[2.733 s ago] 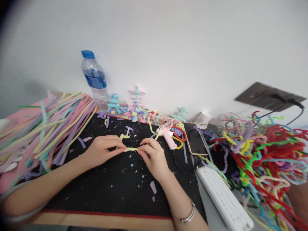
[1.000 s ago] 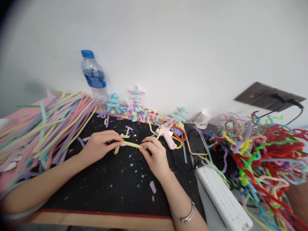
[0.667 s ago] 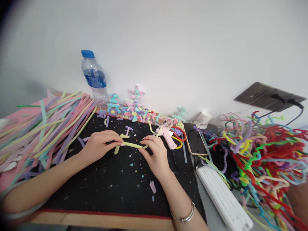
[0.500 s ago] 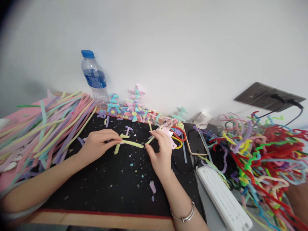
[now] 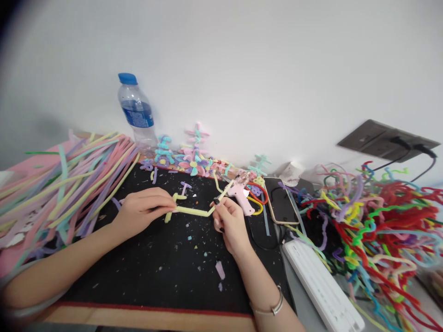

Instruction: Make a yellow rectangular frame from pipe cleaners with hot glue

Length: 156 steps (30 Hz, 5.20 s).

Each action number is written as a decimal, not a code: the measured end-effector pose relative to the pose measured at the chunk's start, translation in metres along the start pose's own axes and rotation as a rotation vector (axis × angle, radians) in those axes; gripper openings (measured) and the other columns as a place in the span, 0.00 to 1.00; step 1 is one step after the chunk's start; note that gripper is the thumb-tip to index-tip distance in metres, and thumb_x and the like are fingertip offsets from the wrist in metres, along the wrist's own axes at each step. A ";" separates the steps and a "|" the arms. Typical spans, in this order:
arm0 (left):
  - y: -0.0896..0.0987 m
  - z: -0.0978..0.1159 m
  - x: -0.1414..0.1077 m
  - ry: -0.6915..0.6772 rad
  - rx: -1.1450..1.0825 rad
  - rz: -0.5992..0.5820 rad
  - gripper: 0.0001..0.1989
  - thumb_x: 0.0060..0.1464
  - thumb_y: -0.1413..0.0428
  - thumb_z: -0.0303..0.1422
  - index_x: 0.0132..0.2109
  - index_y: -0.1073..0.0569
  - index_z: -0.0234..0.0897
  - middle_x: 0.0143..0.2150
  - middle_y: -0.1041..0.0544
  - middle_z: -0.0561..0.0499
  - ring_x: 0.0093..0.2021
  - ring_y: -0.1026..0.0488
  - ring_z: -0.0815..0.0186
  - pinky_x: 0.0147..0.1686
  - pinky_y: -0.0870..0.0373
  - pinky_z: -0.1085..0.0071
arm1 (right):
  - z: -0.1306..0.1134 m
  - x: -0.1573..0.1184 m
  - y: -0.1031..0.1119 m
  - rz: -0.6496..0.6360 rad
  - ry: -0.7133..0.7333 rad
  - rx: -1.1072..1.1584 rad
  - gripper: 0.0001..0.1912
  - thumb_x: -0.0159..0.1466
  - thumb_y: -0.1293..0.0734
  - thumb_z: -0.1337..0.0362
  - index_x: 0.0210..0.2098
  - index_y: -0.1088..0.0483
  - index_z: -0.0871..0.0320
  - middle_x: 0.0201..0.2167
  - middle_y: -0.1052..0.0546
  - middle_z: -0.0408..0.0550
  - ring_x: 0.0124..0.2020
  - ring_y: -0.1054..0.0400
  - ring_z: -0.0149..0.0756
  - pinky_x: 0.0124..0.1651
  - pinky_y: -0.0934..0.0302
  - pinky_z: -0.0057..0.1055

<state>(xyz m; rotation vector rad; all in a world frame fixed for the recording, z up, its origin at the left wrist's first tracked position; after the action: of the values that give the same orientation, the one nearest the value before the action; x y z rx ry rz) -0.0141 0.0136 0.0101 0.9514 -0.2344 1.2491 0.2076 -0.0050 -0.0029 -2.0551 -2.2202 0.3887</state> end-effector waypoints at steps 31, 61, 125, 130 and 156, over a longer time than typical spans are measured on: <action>-0.029 0.013 -0.007 0.941 -0.957 -0.139 0.11 0.50 0.40 0.35 0.26 0.26 0.32 0.24 0.28 0.53 0.25 0.33 0.74 0.27 0.35 0.79 | 0.009 -0.011 -0.019 -0.252 0.046 -0.135 0.05 0.58 0.32 0.65 0.31 0.26 0.61 0.26 0.24 0.46 0.21 0.34 0.27 0.23 0.38 0.24; -0.029 0.010 -0.013 0.914 -1.208 -0.353 0.09 0.51 0.40 0.35 0.36 0.25 0.34 0.27 0.27 0.51 0.26 0.31 0.72 0.27 0.34 0.76 | 0.010 -0.010 -0.020 -0.318 -0.210 0.257 0.13 0.56 0.29 0.59 0.25 0.35 0.60 0.20 0.25 0.44 0.16 0.36 0.25 0.18 0.41 0.20; -0.029 0.015 -0.008 0.935 -1.124 -0.196 0.08 0.47 0.37 0.35 0.31 0.23 0.32 0.27 0.22 0.50 0.28 0.26 0.71 0.31 0.29 0.77 | 0.008 -0.009 -0.020 -0.211 -0.221 0.401 0.07 0.54 0.28 0.66 0.25 0.29 0.61 0.22 0.25 0.42 0.16 0.39 0.22 0.20 0.43 0.20; -0.028 0.013 -0.009 0.891 -1.080 -0.159 0.09 0.48 0.38 0.35 0.28 0.23 0.32 0.25 0.22 0.51 0.27 0.25 0.72 0.29 0.29 0.79 | 0.009 -0.010 -0.020 -0.233 -0.241 0.391 0.08 0.53 0.27 0.66 0.24 0.30 0.61 0.22 0.24 0.44 0.15 0.38 0.22 0.20 0.41 0.21; -0.029 0.015 -0.011 0.879 -0.980 -0.632 0.08 0.50 0.40 0.33 0.29 0.22 0.32 0.25 0.21 0.49 0.26 0.23 0.68 0.29 0.28 0.75 | 0.011 -0.013 -0.022 -0.264 -0.242 0.178 0.10 0.54 0.28 0.62 0.33 0.25 0.62 0.14 0.36 0.37 0.15 0.47 0.21 0.18 0.52 0.19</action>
<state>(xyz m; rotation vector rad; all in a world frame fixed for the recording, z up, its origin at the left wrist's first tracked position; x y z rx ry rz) 0.0121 -0.0046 -0.0014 -0.3914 0.1552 0.6993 0.1850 -0.0205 -0.0066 -1.6769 -2.4461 0.8124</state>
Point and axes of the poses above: each hand's wrist, its own x-axis towards the middle knuckle, its own y-axis out of the back of the hand, z = x × y, the point moved 1 cm from there along x, towards the middle knuckle
